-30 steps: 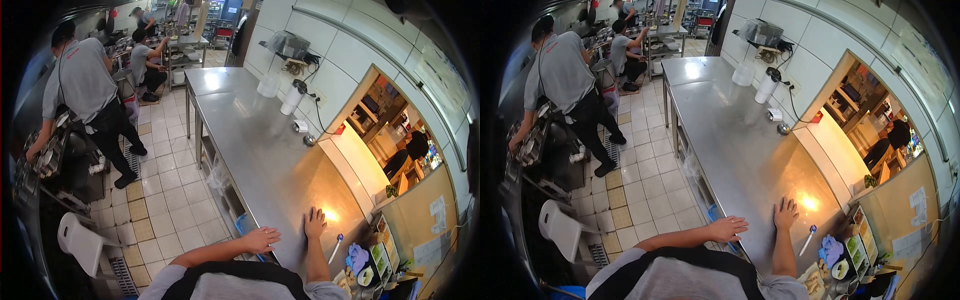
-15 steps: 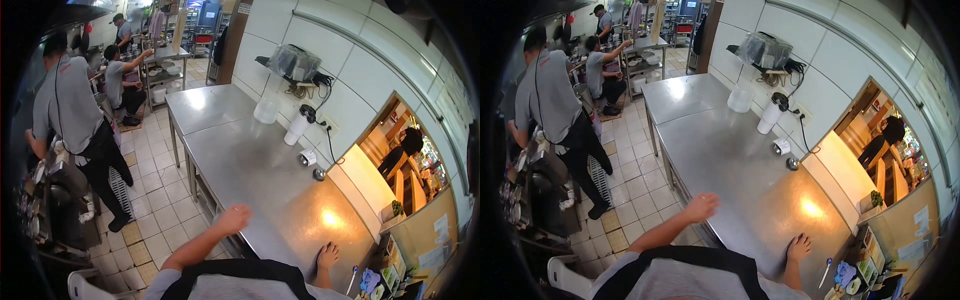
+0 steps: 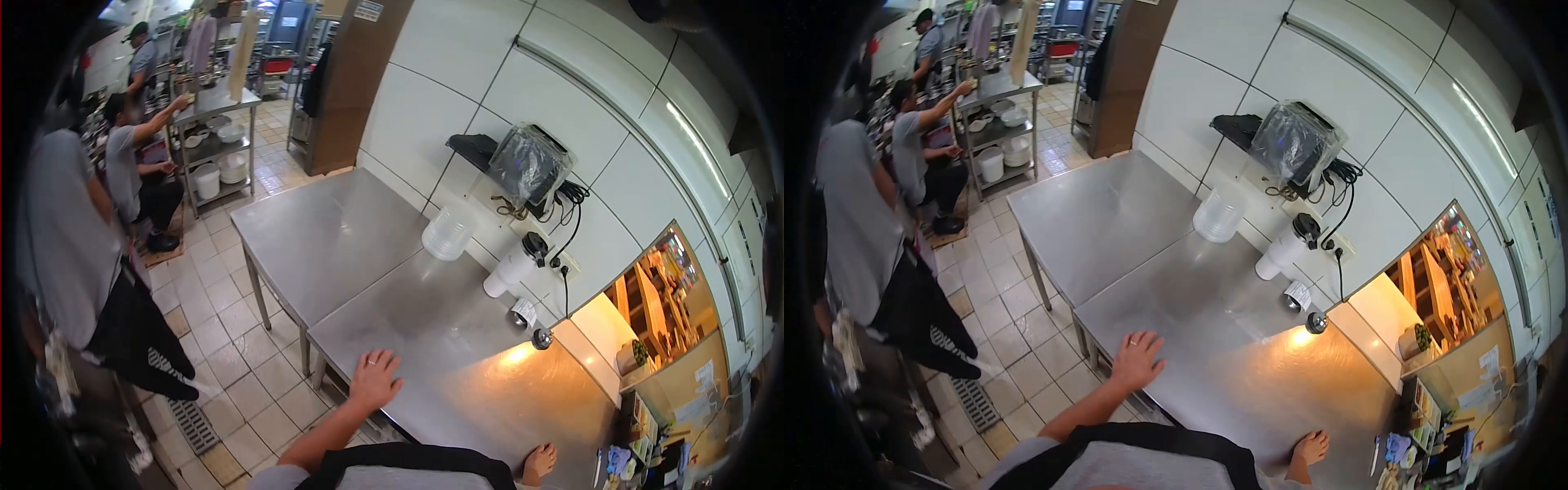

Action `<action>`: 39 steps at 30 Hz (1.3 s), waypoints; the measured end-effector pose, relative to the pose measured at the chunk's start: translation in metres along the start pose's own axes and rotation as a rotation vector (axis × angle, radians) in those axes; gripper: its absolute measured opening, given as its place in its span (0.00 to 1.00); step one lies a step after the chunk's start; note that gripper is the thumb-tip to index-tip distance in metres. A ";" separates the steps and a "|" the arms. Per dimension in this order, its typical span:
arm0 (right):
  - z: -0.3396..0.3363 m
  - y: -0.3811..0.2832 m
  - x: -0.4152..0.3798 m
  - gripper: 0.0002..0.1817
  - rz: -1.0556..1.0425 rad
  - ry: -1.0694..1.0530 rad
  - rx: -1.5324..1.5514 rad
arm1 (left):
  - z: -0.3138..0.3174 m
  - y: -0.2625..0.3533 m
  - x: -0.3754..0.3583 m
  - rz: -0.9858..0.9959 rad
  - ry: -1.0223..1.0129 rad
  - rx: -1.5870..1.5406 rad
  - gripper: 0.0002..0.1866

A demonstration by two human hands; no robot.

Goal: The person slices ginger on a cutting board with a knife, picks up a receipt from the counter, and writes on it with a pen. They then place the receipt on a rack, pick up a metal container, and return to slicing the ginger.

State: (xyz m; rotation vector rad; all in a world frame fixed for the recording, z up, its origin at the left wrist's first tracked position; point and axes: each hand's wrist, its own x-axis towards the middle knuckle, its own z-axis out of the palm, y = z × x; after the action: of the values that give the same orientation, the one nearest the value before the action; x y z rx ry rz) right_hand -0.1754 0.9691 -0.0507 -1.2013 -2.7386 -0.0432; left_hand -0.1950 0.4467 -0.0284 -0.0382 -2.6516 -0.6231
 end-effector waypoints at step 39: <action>-0.007 0.285 0.136 0.28 -0.556 0.014 0.221 | 0.224 0.397 -0.007 0.305 -0.285 -0.052 0.27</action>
State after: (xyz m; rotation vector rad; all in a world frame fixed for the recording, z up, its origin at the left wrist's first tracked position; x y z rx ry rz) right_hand -0.0562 1.2613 -0.0331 -0.3640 -2.8764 0.1815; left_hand -0.2279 0.9008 -0.0464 -0.5745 -2.8136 -0.6201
